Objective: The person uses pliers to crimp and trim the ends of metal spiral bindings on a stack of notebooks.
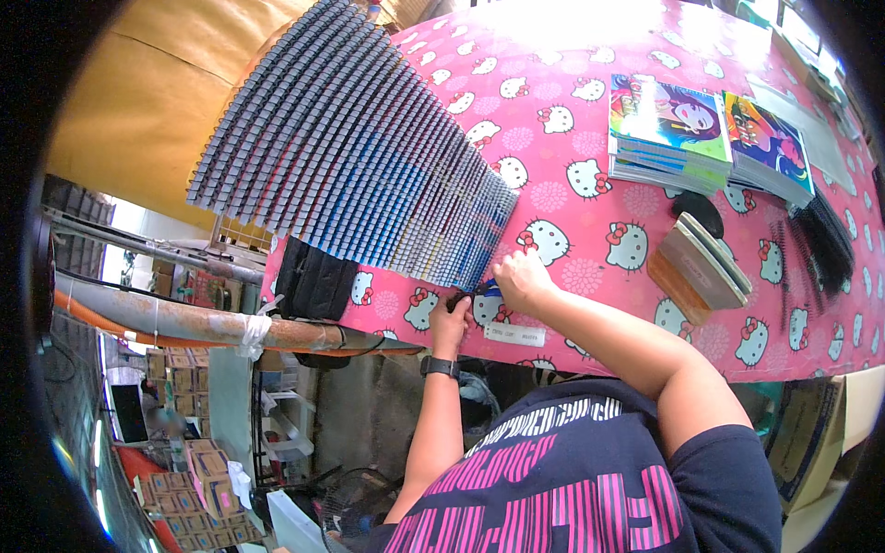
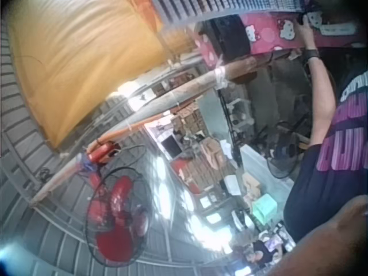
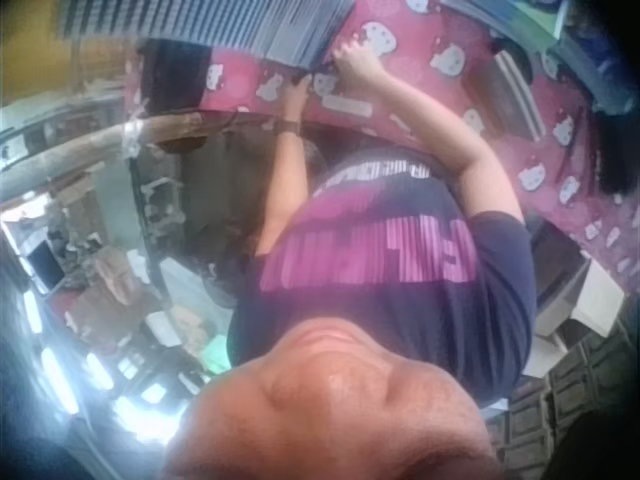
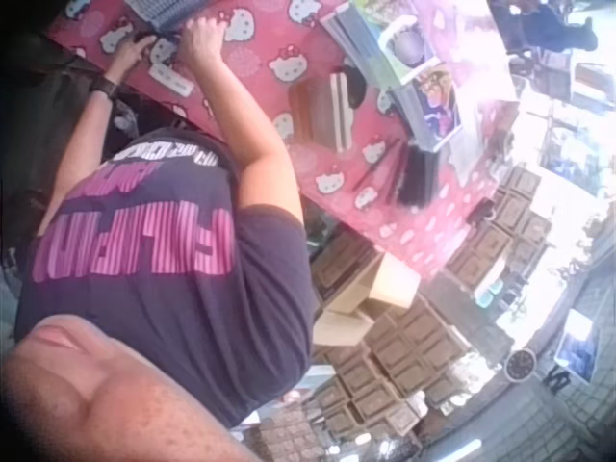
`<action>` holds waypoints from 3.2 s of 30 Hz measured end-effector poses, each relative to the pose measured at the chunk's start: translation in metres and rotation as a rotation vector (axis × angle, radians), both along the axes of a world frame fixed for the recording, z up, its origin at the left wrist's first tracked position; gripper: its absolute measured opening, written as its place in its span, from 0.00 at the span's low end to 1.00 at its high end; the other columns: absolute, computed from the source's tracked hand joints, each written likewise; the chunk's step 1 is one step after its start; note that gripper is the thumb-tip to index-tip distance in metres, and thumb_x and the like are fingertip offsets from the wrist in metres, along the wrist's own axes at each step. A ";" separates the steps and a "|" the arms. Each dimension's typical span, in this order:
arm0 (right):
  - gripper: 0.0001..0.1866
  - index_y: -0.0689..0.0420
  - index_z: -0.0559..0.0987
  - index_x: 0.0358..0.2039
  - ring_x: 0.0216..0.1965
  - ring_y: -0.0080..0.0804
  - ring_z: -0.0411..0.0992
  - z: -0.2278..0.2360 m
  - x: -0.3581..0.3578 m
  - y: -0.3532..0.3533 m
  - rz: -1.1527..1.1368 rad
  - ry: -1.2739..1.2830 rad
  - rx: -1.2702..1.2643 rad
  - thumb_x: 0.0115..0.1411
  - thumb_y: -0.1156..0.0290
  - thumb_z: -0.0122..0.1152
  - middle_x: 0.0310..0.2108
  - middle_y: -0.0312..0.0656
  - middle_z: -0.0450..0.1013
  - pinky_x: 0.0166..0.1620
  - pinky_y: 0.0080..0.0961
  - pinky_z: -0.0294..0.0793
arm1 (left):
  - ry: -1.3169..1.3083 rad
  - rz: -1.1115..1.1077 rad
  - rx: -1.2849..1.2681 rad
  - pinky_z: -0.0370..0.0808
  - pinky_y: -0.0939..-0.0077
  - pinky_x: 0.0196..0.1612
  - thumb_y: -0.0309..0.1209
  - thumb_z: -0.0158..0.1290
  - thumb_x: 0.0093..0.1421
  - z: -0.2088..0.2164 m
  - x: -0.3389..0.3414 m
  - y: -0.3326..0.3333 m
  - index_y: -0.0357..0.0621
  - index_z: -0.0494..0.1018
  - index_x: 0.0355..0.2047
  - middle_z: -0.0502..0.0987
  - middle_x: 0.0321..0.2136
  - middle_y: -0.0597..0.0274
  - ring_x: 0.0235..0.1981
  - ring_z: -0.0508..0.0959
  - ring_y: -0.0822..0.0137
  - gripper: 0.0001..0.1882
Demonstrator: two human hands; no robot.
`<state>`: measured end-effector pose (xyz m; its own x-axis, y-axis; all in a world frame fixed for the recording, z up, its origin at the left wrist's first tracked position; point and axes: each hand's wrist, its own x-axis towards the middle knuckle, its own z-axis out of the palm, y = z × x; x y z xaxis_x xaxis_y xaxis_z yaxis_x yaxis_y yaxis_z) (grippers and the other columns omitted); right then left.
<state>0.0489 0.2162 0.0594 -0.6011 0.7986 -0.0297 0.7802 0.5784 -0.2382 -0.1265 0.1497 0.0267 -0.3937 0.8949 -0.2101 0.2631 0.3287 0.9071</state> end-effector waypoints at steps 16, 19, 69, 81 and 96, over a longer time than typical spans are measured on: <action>0.17 0.56 0.75 0.37 0.42 0.40 0.69 0.005 -0.005 0.004 -0.010 -0.139 0.038 0.44 0.67 0.57 0.35 0.45 0.72 0.45 0.37 0.64 | 0.526 0.011 0.275 0.72 0.63 0.34 0.33 0.61 0.44 -0.018 0.007 0.000 0.37 0.74 0.29 0.76 0.27 0.49 0.30 0.76 0.51 0.15; 0.14 0.57 0.77 0.34 0.39 0.39 0.72 0.010 -0.008 0.009 0.014 -0.152 -0.068 0.46 0.67 0.56 0.33 0.45 0.74 0.42 0.36 0.67 | 0.513 0.003 0.271 0.71 0.61 0.33 0.33 0.61 0.44 -0.020 0.006 0.001 0.38 0.74 0.29 0.75 0.27 0.50 0.30 0.75 0.50 0.14; 0.20 0.64 0.69 0.47 0.39 0.42 0.73 -0.048 0.108 0.013 -0.316 1.976 -1.196 0.60 0.62 0.48 0.38 0.51 0.73 0.49 0.39 0.71 | 0.085 0.048 0.309 0.62 0.64 0.55 0.29 0.60 0.47 -0.005 -0.029 -0.029 0.33 0.60 0.54 0.67 0.50 0.44 0.52 0.67 0.52 0.34; 0.18 0.62 0.71 0.45 0.41 0.40 0.73 -0.051 0.103 -0.004 -0.342 2.061 -1.034 0.60 0.63 0.48 0.37 0.49 0.74 0.50 0.38 0.70 | 0.290 -0.306 0.326 0.56 0.62 0.59 0.25 0.58 0.47 -0.018 -0.033 -0.025 0.35 0.52 0.59 0.63 0.54 0.46 0.57 0.60 0.52 0.40; 0.20 0.56 0.73 0.39 0.34 0.41 0.71 -0.004 0.082 -0.020 -0.621 0.561 -0.228 0.45 0.64 0.65 0.31 0.42 0.73 0.39 0.36 0.70 | 0.578 -0.067 0.329 0.61 0.59 0.51 0.29 0.60 0.45 -0.050 -0.043 -0.012 0.35 0.63 0.51 0.71 0.43 0.48 0.46 0.68 0.50 0.33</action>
